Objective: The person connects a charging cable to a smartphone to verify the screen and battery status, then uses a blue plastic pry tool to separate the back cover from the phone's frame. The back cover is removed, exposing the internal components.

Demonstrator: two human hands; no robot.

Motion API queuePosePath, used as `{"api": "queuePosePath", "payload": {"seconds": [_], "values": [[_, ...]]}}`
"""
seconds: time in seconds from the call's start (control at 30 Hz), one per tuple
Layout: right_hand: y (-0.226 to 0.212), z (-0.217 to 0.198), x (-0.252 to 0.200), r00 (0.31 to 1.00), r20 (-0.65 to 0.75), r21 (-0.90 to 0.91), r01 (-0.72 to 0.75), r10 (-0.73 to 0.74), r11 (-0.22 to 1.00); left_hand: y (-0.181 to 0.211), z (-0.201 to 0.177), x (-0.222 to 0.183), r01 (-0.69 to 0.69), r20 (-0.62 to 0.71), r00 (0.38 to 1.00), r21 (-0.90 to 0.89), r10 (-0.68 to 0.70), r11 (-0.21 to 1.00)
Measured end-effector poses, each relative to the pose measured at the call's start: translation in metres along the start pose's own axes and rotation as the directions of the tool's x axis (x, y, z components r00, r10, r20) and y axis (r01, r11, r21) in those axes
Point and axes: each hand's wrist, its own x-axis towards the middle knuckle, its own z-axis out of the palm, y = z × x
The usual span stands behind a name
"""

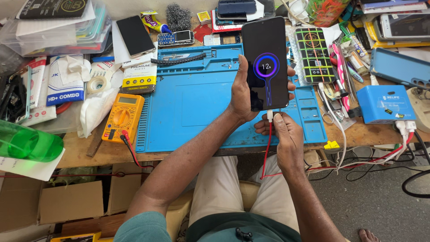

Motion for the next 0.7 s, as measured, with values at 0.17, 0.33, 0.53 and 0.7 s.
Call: {"api": "queuePosePath", "payload": {"seconds": [0.17,0.33,0.53,0.7], "values": [[0.001,0.0,0.0,1.0,0.003,-0.008,0.01,-0.01,1.0,-0.002,-0.003,0.001,0.004,-0.001,1.0,-0.019,-0.004,1.0],[0.001,0.0,0.0,1.0,0.0,-0.002,0.002,-0.002,1.0,0.0,-0.001,0.001,0.005,0.015,1.0,-0.01,-0.005,1.0],[0.003,-0.001,0.0,1.0,-0.003,0.003,0.005,-0.005,1.0,0.002,0.002,0.0,0.015,0.005,1.0,-0.032,-0.015,0.999],[0.002,0.0,0.001,1.0,-0.009,0.017,0.009,-0.009,1.0,0.006,0.01,-0.002,0.028,0.017,0.999,-0.085,-0.027,0.996]]}}
